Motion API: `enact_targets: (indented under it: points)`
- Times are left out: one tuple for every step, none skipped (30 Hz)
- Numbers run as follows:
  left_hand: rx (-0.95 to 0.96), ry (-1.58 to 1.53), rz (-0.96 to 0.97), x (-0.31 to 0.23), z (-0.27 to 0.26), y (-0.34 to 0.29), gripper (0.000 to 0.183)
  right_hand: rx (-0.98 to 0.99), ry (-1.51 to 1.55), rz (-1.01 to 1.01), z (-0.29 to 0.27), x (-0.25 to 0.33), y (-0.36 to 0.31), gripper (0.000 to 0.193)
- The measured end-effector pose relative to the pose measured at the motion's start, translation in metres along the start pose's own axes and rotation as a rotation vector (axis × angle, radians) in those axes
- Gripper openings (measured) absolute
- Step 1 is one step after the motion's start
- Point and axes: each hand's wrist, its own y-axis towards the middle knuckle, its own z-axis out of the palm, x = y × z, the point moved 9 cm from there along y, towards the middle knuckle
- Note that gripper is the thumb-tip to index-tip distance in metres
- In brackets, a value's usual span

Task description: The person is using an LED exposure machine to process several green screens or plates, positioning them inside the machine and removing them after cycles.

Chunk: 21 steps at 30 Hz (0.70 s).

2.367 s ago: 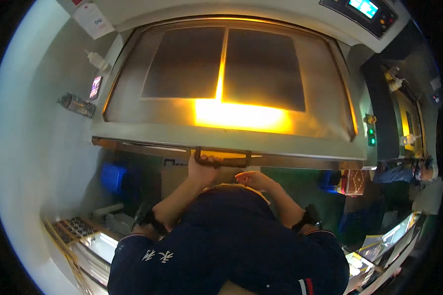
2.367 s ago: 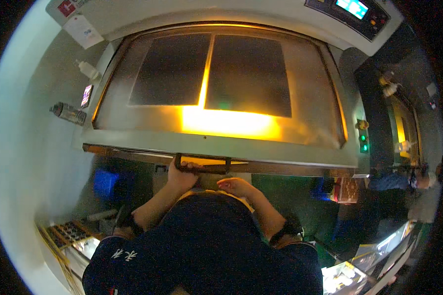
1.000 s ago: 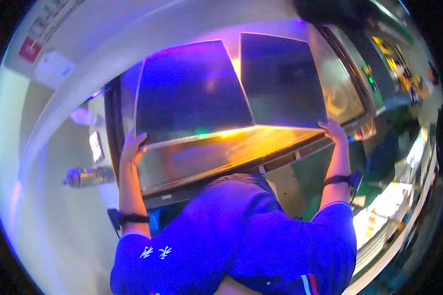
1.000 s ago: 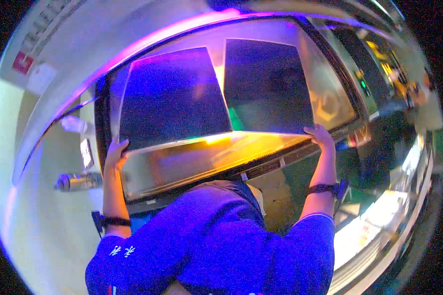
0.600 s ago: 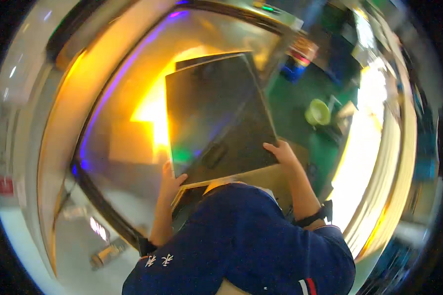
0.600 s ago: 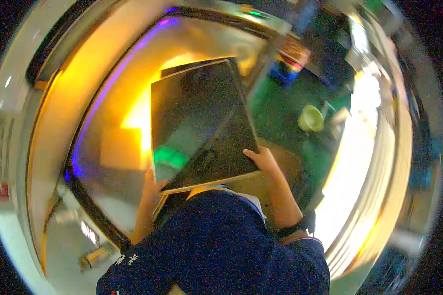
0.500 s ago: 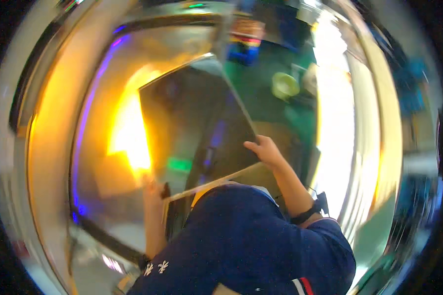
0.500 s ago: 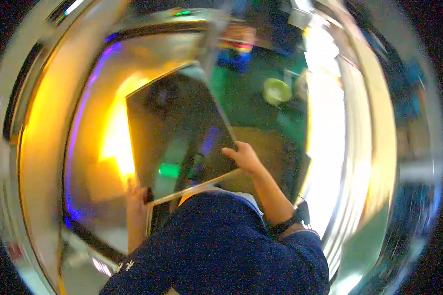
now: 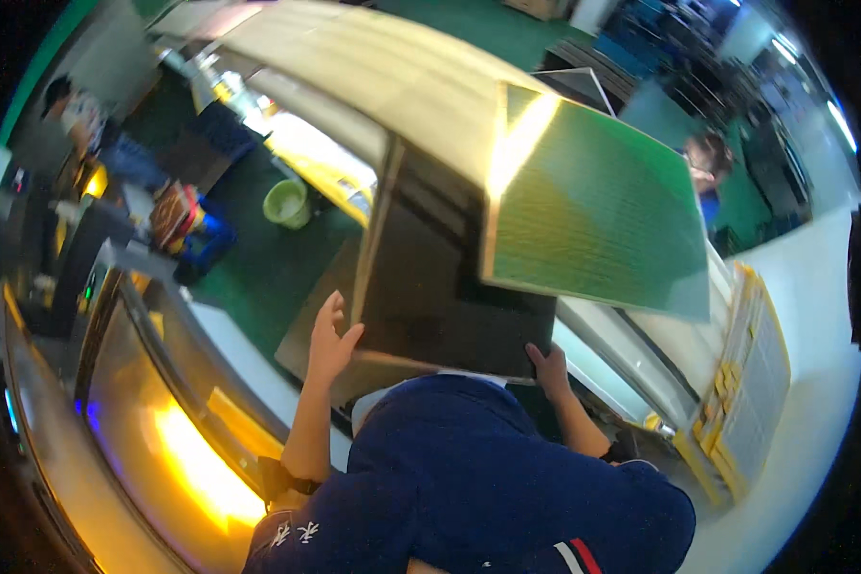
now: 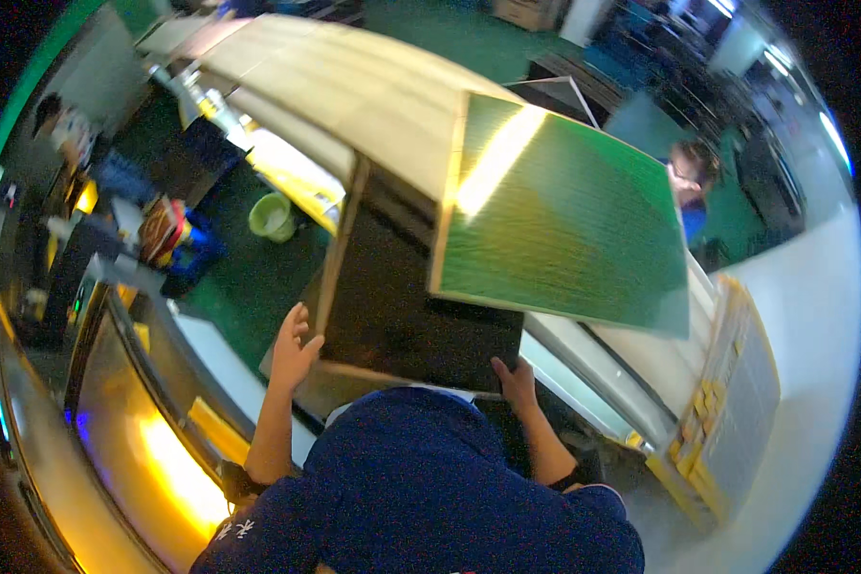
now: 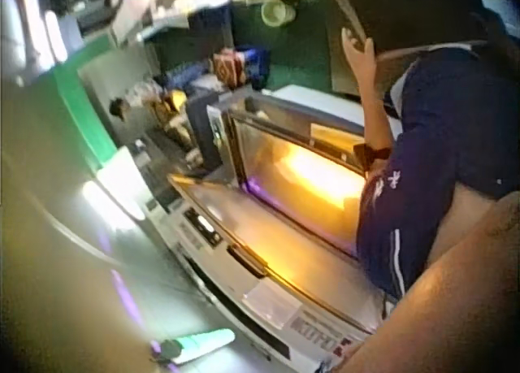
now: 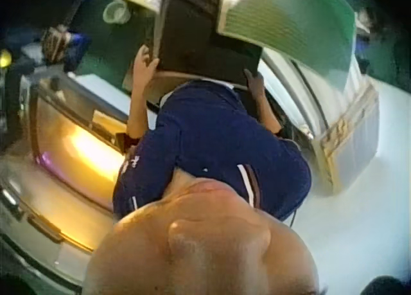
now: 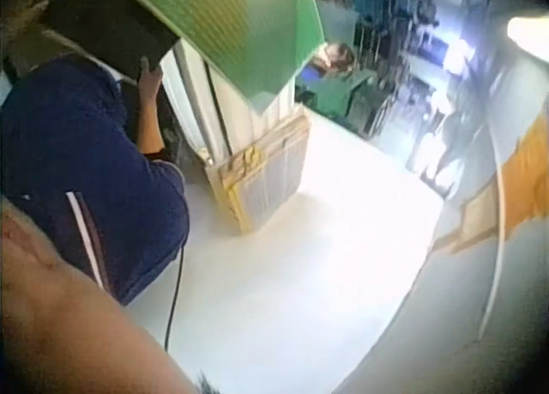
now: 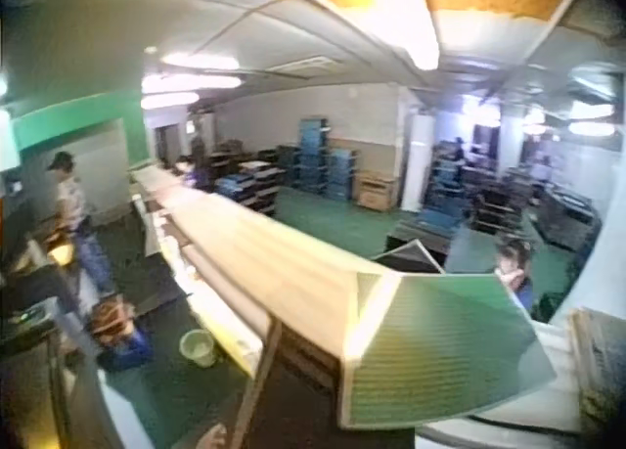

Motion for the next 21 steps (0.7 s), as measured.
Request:
enact_targets:
  points:
    - [-0.006, 0.096, 0.124, -0.038, 0.025, 0.017, 0.069, -0.081, -0.053, 0.024, -0.021, -0.020, -0.006, 0.041]
    - [0.026, 0.093, 0.151, -0.065, 0.047, 0.031, 0.069, -0.118, -0.038, 0.040, -0.027, -0.045, -0.013, 0.041]
    - [0.175, -0.279, 0.035, -0.083, 0.074, 0.048, 0.068, -0.224, 0.060, 0.037, -0.031, -0.070, -0.016, 0.041]
    - [0.319, -0.631, -0.105, -0.098, 0.094, 0.057, 0.067, -0.315, 0.163, 0.036, -0.025, -0.086, -0.022, 0.042]
    - [0.345, -0.623, -0.098, -0.125, 0.106, 0.065, 0.067, -0.337, 0.176, 0.048, -0.029, -0.087, -0.027, 0.042]
    - [0.505, -0.861, -0.221, -0.151, 0.129, 0.067, 0.062, -0.390, 0.314, 0.065, -0.032, -0.076, -0.031, 0.043]
    - [0.666, -1.093, -0.348, -0.175, 0.156, 0.067, 0.057, -0.444, 0.455, 0.077, -0.036, -0.070, -0.029, 0.044]
    - [0.677, -1.088, -0.337, -0.182, 0.175, 0.076, 0.057, -0.487, 0.466, 0.089, -0.039, -0.071, -0.025, 0.044]
    - [0.744, -1.077, -0.347, -0.183, 0.199, 0.082, 0.051, -0.494, 0.472, 0.081, -0.042, -0.068, -0.018, 0.044]
    - [0.813, -1.060, -0.364, -0.191, 0.215, 0.079, 0.045, -0.503, 0.501, 0.072, -0.043, -0.065, -0.013, 0.044]
    - [0.818, -1.056, -0.362, -0.195, 0.221, 0.077, 0.045, -0.508, 0.526, 0.062, -0.045, -0.064, -0.010, 0.044]
    - [0.725, -0.937, -0.267, -0.196, 0.217, 0.081, 0.041, -0.509, 0.527, 0.063, -0.049, -0.065, -0.010, 0.044]
    - [0.625, -0.818, -0.176, -0.199, 0.207, 0.084, 0.037, -0.421, 0.489, 0.119, -0.046, -0.064, -0.009, 0.043]
    - [0.619, -0.818, -0.177, -0.196, 0.199, 0.082, 0.037, -0.333, 0.448, 0.172, -0.047, -0.061, -0.009, 0.043]
    - [0.573, -0.803, -0.168, -0.184, 0.178, 0.079, 0.036, -0.241, 0.402, 0.226, -0.048, -0.059, -0.011, 0.046]
    - [0.513, -0.790, -0.157, -0.171, 0.149, 0.075, 0.036, -0.013, 0.226, 0.275, -0.045, -0.060, -0.012, 0.052]
    - [0.447, -0.822, -0.189, -0.157, 0.117, 0.067, 0.038, 0.215, 0.041, 0.319, -0.043, -0.061, -0.018, 0.060]
    - [0.347, -0.757, -0.168, -0.133, 0.079, 0.059, 0.039, 0.324, -0.099, 0.313, -0.047, -0.043, -0.025, 0.061]
    - [0.275, -0.767, -0.198, -0.120, 0.043, 0.041, 0.042, 0.439, -0.242, 0.312, -0.048, -0.027, -0.036, 0.061]
    - [0.205, -0.785, -0.190, -0.095, 0.005, 0.023, 0.045, 0.482, -0.266, 0.312, -0.045, -0.012, -0.043, 0.061]
    - [0.143, -0.867, -0.141, -0.078, -0.028, 0.002, 0.048, 0.613, -0.432, 0.183, -0.031, 0.011, -0.044, 0.062]
